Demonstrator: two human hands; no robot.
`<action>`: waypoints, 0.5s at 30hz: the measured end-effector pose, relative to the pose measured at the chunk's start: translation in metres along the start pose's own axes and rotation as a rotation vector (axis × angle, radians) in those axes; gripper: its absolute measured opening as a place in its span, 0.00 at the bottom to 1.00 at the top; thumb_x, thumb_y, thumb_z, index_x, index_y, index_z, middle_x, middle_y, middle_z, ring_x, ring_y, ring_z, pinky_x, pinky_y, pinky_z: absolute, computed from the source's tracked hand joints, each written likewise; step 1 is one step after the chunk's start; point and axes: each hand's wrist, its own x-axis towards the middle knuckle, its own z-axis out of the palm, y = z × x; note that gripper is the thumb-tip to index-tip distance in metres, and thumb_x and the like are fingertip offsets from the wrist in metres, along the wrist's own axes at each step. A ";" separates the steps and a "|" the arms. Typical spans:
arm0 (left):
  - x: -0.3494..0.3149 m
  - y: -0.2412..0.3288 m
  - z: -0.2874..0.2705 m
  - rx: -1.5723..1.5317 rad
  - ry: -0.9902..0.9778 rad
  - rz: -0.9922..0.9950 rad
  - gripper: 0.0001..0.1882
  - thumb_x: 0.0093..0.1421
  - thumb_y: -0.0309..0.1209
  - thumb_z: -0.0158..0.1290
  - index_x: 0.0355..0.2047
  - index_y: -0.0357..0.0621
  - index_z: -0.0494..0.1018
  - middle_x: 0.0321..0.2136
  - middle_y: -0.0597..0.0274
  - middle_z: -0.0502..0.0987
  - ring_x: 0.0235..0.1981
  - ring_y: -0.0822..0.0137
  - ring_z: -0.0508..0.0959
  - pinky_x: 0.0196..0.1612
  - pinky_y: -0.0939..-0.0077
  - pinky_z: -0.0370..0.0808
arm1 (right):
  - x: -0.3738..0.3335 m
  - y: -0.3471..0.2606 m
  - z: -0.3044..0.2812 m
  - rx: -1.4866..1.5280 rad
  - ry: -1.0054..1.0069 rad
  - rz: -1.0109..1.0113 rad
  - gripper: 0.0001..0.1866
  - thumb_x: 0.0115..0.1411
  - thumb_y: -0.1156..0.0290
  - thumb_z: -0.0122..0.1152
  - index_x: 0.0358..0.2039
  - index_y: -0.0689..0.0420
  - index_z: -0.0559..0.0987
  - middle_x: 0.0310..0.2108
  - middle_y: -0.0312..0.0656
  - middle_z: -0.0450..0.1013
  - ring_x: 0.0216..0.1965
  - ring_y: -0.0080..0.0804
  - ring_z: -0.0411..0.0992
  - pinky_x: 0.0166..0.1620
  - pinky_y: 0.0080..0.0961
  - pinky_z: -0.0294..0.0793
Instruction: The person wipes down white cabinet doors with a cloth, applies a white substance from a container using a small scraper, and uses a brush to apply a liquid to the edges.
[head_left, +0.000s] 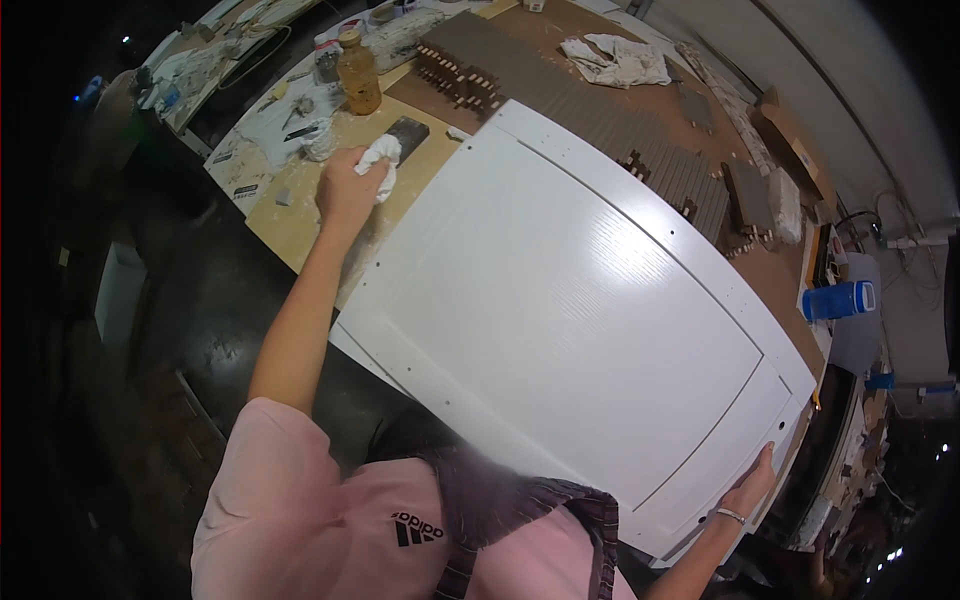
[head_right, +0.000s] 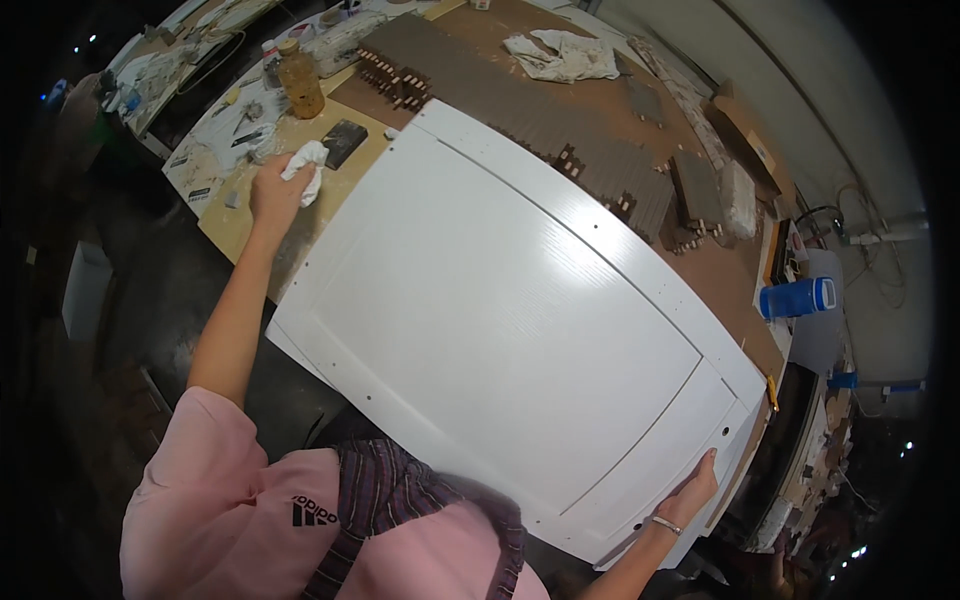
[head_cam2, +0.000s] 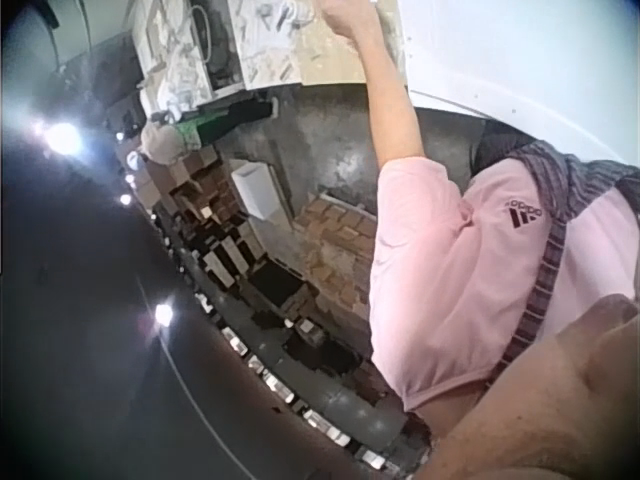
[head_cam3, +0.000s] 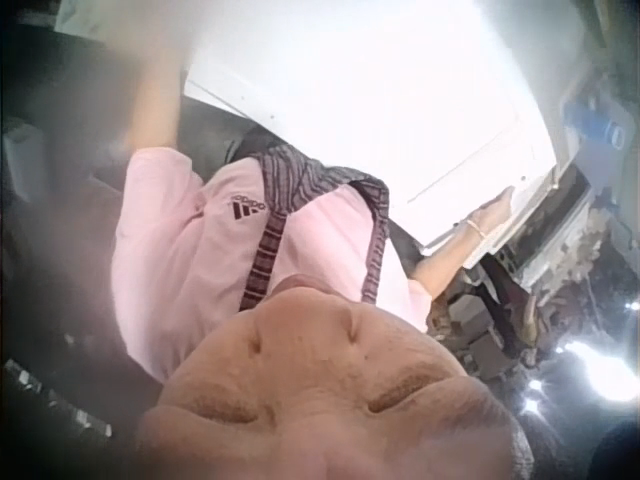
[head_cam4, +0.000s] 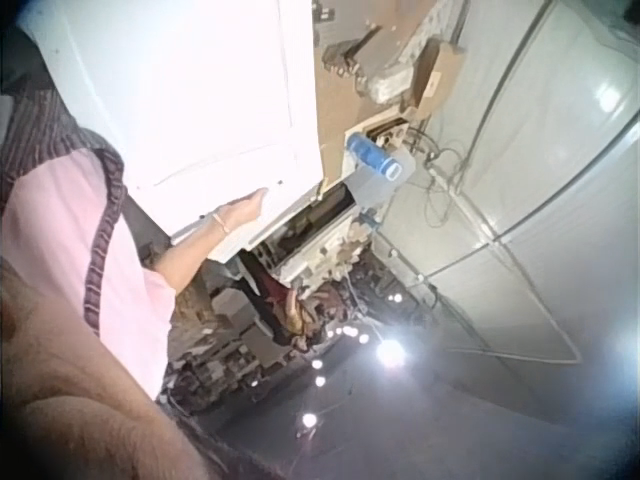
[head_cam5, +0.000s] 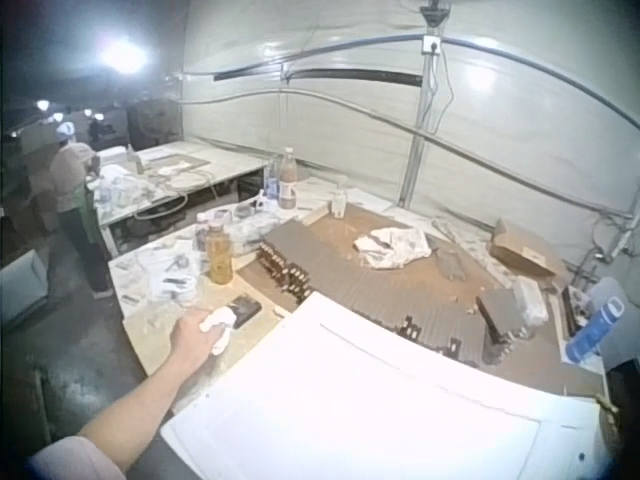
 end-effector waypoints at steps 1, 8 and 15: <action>0.000 -0.002 0.008 0.013 0.024 0.016 0.16 0.53 0.40 0.60 0.40 0.47 0.81 0.38 0.54 0.80 0.39 0.51 0.80 0.42 0.64 0.74 | 0.009 0.009 0.004 0.001 -0.015 0.007 0.26 0.66 0.55 0.54 0.48 0.69 0.75 0.46 0.47 0.75 0.45 0.37 0.75 0.48 0.31 0.75; 0.011 -0.021 0.033 -0.409 -0.645 -0.131 0.21 0.61 0.45 0.56 0.42 0.39 0.79 0.32 0.58 0.80 0.35 0.70 0.77 0.42 0.72 0.73 | 0.043 0.067 0.015 0.024 -0.031 0.185 0.23 0.65 0.57 0.53 0.44 0.68 0.76 0.42 0.49 0.76 0.41 0.41 0.77 0.46 0.35 0.79; 0.056 -0.132 0.016 0.302 -0.345 0.177 0.10 0.57 0.32 0.55 0.37 0.43 0.81 0.36 0.57 0.81 0.38 0.55 0.78 0.43 0.63 0.75 | 0.047 0.078 0.025 -0.036 -0.056 0.282 0.25 0.63 0.54 0.56 0.45 0.68 0.76 0.41 0.49 0.77 0.40 0.42 0.78 0.43 0.34 0.79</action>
